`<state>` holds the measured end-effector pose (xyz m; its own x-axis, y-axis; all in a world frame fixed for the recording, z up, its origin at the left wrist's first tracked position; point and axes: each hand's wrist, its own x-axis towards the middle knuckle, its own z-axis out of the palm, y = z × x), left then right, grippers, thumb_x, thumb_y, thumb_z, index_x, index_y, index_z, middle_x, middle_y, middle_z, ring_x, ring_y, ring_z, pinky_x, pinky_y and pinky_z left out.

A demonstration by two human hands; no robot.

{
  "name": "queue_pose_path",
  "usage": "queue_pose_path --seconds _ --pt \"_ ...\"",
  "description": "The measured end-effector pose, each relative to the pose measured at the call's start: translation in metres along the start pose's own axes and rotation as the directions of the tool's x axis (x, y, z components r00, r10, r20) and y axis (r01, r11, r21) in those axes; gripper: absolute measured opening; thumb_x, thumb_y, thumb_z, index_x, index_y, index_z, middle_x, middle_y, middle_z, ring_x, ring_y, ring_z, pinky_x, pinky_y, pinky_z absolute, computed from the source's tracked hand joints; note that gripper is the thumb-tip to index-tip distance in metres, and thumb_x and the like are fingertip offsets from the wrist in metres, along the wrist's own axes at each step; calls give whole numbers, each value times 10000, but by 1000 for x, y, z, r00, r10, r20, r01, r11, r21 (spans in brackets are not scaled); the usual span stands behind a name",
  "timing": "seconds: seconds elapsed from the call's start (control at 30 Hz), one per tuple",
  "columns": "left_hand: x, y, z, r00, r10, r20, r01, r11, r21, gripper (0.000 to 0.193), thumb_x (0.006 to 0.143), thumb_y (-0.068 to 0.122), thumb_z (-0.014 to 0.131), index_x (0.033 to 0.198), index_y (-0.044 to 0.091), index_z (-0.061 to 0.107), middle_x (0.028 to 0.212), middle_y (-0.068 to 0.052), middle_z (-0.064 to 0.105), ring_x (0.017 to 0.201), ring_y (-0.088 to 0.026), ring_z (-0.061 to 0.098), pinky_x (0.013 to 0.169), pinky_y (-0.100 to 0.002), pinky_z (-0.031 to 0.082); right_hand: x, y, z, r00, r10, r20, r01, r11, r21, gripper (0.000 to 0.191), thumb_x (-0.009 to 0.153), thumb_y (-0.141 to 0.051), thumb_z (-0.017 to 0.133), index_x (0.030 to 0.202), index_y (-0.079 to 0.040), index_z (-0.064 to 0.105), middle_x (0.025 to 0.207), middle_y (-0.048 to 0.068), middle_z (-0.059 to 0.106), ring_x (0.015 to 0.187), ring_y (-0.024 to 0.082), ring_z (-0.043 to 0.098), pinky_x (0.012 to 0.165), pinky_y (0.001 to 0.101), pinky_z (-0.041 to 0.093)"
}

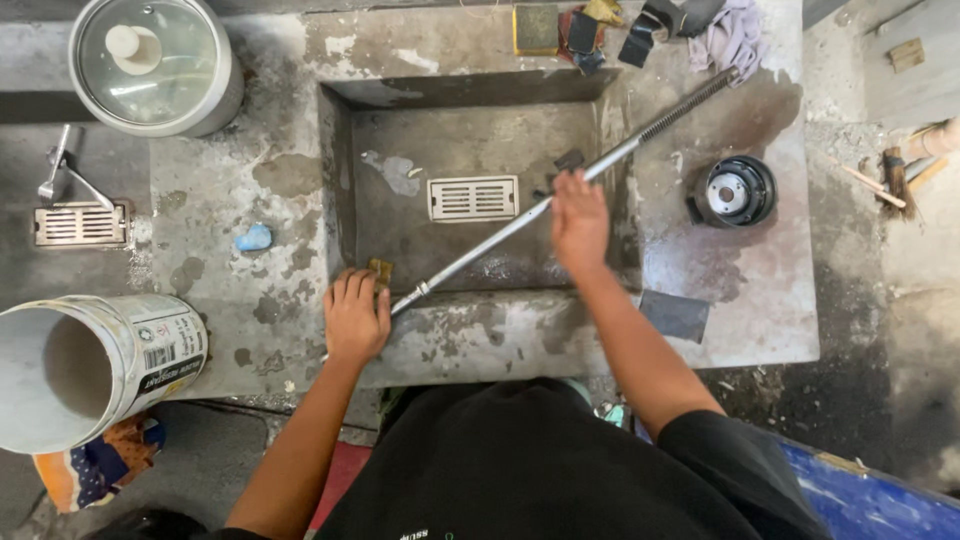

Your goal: The person scrubs a long metal rod with a small abrasive pad in a concrete sink, then rinses it under running water. The rod is handled with both hands and moved back and forth along its length during scrubbing.

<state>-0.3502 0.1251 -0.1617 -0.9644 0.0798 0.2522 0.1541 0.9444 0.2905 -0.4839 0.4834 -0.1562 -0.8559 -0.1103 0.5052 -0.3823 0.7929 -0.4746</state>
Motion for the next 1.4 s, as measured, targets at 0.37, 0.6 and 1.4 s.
queue_pose_path --seconds 0.37,0.6,1.4 --pt "10 -1 35 991 -19 133 41 985 -166 202 985 191 569 1048 38 685 1019 -158 698 973 -382 630 835 -501 501 -72 -59 36 917 -318 241 288 946 152 364 909 -135 638 1261 -61 699 1345 109 671 1297 301 604 1099 566 402" --pt "0 -43 7 974 -70 216 108 979 -171 246 1014 237 574 887 56 682 939 -148 718 923 -377 639 831 -496 518 1 -20 33 998 -51 24 52 998 -35 271 1021 -85 582 1215 22 737 1303 193 705 1321 371 590 1109 570 402" --pt "-69 4 -59 981 -41 190 103 937 -333 400 857 437 789 977 56 770 1121 -87 736 1281 -329 557 988 -508 414 -96 -170 -12 956 -152 251 152 988 19 329 965 -136 599 1260 -27 698 1310 153 694 1335 340 597 1141 515 407"
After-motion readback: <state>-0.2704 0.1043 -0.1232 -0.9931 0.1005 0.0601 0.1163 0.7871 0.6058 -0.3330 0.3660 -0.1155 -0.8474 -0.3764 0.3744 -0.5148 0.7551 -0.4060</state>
